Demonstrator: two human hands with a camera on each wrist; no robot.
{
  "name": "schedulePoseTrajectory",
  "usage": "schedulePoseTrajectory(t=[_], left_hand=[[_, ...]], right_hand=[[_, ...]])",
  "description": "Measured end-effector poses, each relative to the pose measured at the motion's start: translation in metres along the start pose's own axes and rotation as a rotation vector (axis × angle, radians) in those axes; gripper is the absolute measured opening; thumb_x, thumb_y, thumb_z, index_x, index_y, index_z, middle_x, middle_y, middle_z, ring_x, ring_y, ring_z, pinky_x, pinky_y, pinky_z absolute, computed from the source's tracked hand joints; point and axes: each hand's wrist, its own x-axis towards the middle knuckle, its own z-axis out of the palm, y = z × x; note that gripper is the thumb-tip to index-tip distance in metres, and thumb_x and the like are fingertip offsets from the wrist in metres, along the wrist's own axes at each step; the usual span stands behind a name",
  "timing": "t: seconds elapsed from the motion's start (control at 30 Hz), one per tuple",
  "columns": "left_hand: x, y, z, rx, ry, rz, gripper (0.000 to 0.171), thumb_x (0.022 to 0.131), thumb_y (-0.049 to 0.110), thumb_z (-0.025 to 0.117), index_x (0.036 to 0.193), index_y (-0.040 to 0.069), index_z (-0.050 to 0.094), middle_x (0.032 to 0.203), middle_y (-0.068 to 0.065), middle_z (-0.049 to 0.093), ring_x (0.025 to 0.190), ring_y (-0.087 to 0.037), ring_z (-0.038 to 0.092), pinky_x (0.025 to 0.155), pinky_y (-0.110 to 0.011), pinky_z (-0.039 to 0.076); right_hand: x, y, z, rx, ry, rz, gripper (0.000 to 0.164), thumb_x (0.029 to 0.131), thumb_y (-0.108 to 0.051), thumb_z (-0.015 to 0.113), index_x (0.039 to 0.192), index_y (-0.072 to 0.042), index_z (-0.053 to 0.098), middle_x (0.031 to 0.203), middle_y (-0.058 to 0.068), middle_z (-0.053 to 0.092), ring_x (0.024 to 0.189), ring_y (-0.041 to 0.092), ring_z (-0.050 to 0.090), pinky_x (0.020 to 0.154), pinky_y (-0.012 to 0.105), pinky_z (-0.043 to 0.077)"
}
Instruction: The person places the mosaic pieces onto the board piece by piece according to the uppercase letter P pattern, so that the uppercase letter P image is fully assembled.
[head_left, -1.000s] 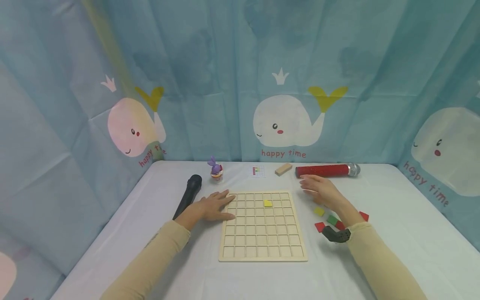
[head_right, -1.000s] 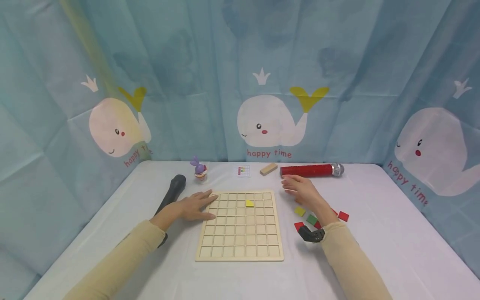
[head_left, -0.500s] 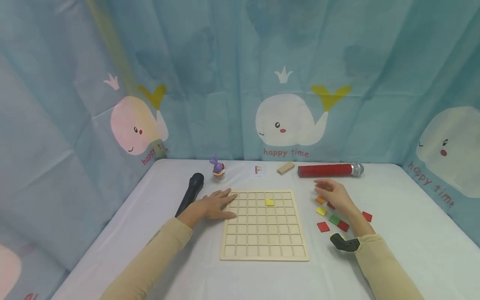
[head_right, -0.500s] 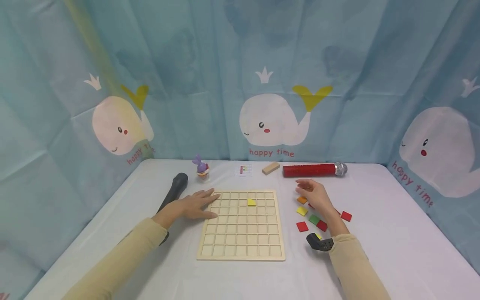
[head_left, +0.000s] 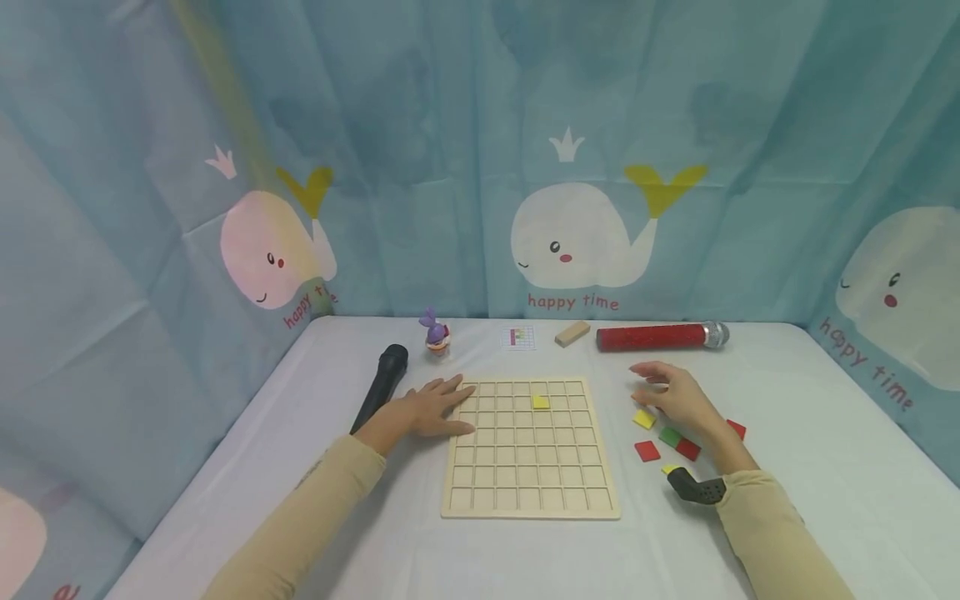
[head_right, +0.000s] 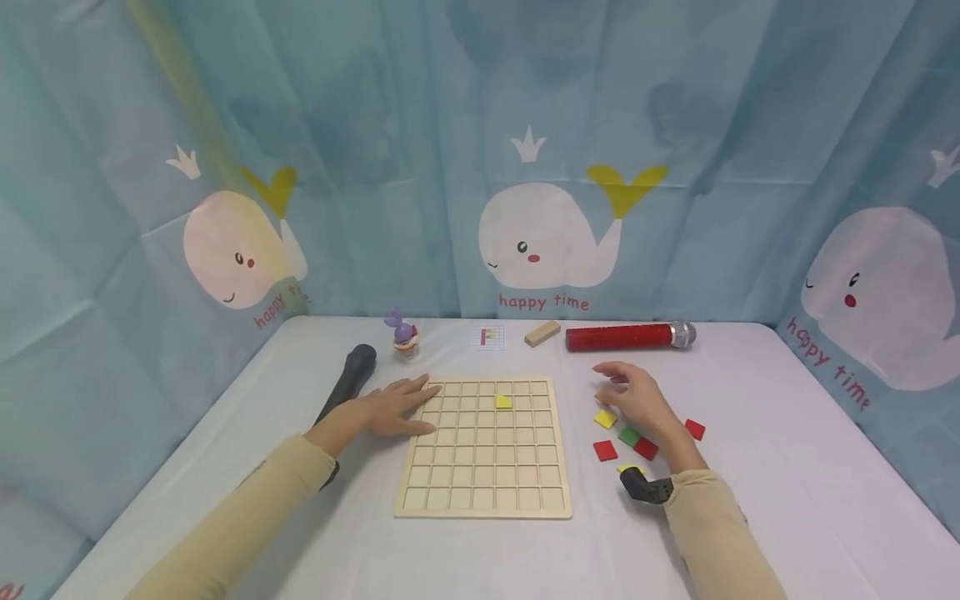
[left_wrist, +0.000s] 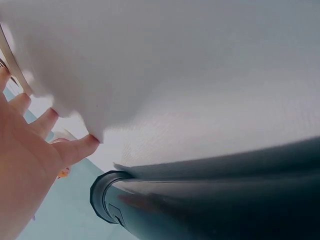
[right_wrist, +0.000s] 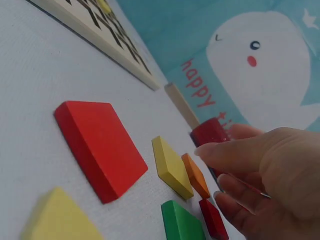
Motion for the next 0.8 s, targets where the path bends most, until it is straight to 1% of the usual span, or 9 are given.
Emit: schedulePoseTrajectory(t=[0.23,0.43,0.6,0.7,0.8], left_hand=[[-0.0017,0.0006,-0.0006,-0.013,0.006,0.002,0.077,0.091,0.061,0.049,0.153,0.025,0.024,0.159,-0.005,0.012,0.143,-0.033,0.010,0.104,-0.066,0.015],[-0.0029,0.0004,0.0003,-0.014,0.002,-0.004,0.077,0.091,0.062,0.049,0.153,0.025,0.022,0.159,-0.005,0.011,0.143,-0.033,0.010,0.105,-0.066,0.014],[-0.0017,-0.0005,0.0019,-0.014,0.007,-0.009,0.078,0.090,0.064,0.048,0.153,0.027,0.021,0.159,-0.003,0.010,0.143,-0.032,0.009,0.106,-0.064,0.013],[-0.0013,-0.0009,0.0027,-0.013,0.007,-0.013,0.078,0.090,0.065,0.048,0.153,0.028,0.021,0.159,-0.002,0.009,0.144,-0.031,0.008,0.106,-0.064,0.012],[-0.0011,-0.0005,0.0022,-0.019,0.007,-0.012,0.078,0.090,0.063,0.049,0.153,0.027,0.022,0.159,-0.002,0.010,0.143,-0.032,0.008,0.106,-0.064,0.012]], right_hand=[[-0.0001,0.0046,0.0036,-0.082,0.002,-0.008,0.046,0.086,-0.006,0.070,0.130,-0.005,0.055,0.122,0.018,0.058,0.110,0.036,0.052,0.091,0.051,0.045],[0.0011,0.0044,0.0052,-0.073,-0.009,-0.008,0.043,0.087,-0.005,0.068,0.128,-0.003,0.056,0.125,0.021,0.058,0.113,0.038,0.052,0.093,0.052,0.044],[0.0009,0.0043,0.0043,-0.079,-0.014,0.023,0.044,0.087,-0.005,0.068,0.129,-0.003,0.055,0.125,0.022,0.057,0.115,0.039,0.051,0.094,0.053,0.042],[0.0006,0.0034,0.0036,-0.084,-0.019,0.026,0.045,0.087,-0.006,0.068,0.129,-0.003,0.055,0.124,0.023,0.057,0.115,0.040,0.051,0.094,0.054,0.042],[0.0009,0.0033,0.0034,-0.092,-0.023,0.026,0.044,0.087,-0.006,0.069,0.128,-0.003,0.056,0.122,0.022,0.058,0.113,0.039,0.052,0.093,0.054,0.043]])
